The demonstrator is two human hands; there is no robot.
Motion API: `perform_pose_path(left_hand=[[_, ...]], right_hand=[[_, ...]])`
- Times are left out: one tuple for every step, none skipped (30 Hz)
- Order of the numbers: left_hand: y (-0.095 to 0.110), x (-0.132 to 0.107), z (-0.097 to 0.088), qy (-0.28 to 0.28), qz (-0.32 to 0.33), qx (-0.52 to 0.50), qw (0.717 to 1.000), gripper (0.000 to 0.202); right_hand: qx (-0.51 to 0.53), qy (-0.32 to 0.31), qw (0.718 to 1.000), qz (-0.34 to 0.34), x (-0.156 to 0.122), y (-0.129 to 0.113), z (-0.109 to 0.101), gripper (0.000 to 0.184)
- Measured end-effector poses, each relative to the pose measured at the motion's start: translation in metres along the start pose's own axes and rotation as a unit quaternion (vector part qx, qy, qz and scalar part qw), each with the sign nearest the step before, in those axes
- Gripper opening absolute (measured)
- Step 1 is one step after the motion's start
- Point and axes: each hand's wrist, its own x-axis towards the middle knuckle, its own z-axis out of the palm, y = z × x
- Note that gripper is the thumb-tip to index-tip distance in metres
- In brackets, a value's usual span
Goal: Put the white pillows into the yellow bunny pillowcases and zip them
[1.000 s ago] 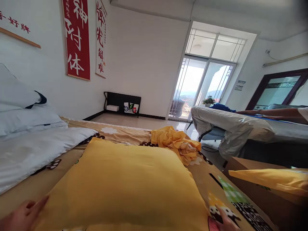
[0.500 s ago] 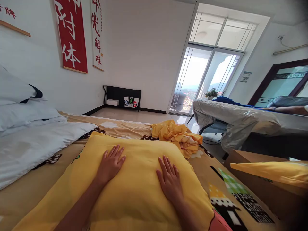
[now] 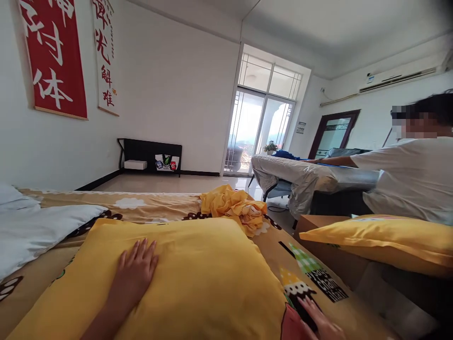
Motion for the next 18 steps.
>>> perform_pose_path(left_hand=[[0.003,0.003,-0.007,-0.019,0.005,0.0,1.0,0.055],[0.005,0.009,-0.017,-0.047,0.02,-0.016,0.999,0.054],[0.008,0.017,-0.03,-0.089,0.05,-0.052,0.993,0.053],[0.012,0.028,-0.046,-0.138,0.092,-0.102,0.981,0.053],[0.015,0.042,-0.063,-0.181,0.137,-0.157,0.961,0.052],[0.018,0.058,-0.081,-0.205,0.173,-0.203,0.942,0.052],[0.021,0.075,-0.098,-0.207,0.193,-0.227,0.932,0.052],[0.024,0.092,-0.113,-0.191,0.196,-0.224,0.935,0.053],[0.026,0.108,-0.125,-0.163,0.182,-0.196,0.95,0.053],[0.027,0.123,-0.132,-0.129,0.161,-0.157,0.966,0.053],[0.025,0.136,-0.134,-0.105,0.138,-0.117,0.978,0.052],[0.022,0.146,-0.129,-0.092,0.117,-0.087,0.985,0.051],[0.017,0.152,-0.119,-0.088,0.095,-0.069,0.989,0.049],[0.009,0.154,-0.103,-0.088,0.07,-0.059,0.992,0.048],[0.0,0.153,-0.082,-0.094,0.04,-0.052,0.993,0.047],[-0.01,0.149,-0.059,-0.106,0.011,-0.049,0.993,0.048],[-0.02,0.144,-0.035,-0.121,-0.015,-0.047,0.991,0.048],[-0.032,0.138,-0.013,-0.138,-0.032,-0.05,0.989,0.047]], right_hand=[[-0.014,0.024,1.0,-0.013,0.014,-0.016,-0.017,0.05],[-0.022,0.054,0.997,-0.044,0.03,-0.043,-0.034,0.055],[-0.026,0.07,0.994,-0.078,0.047,-0.077,-0.049,0.058],[-0.028,0.083,0.989,-0.117,0.063,-0.117,-0.062,0.06],[-0.027,0.085,0.982,-0.166,0.079,-0.161,-0.073,0.059],[-0.027,0.078,0.972,-0.219,0.094,-0.204,-0.081,0.056],[-0.027,0.059,0.961,-0.268,0.108,-0.245,-0.087,0.055],[-0.026,0.041,0.951,-0.304,0.122,-0.281,-0.09,0.054],[-0.021,0.025,0.942,-0.334,0.136,-0.31,-0.09,0.053],[-0.015,0.01,0.937,-0.349,0.148,-0.333,-0.086,0.053],[-0.007,-0.005,0.936,-0.351,0.159,-0.348,-0.079,0.053],[0.0,-0.021,0.94,-0.341,0.168,-0.356,-0.067,0.052],[0.005,-0.039,0.945,-0.325,0.175,-0.358,-0.052,0.051],[0.007,-0.063,0.95,-0.306,0.18,-0.355,-0.033,0.048],[0.006,-0.091,0.953,-0.288,0.182,-0.348,-0.013,0.045],[0.003,-0.122,0.954,-0.275,0.183,-0.338,0.009,0.042],[0.001,-0.151,0.953,-0.264,0.184,-0.326,0.029,0.041],[-0.001,-0.18,0.95,-0.254,0.185,-0.315,0.048,0.04]])
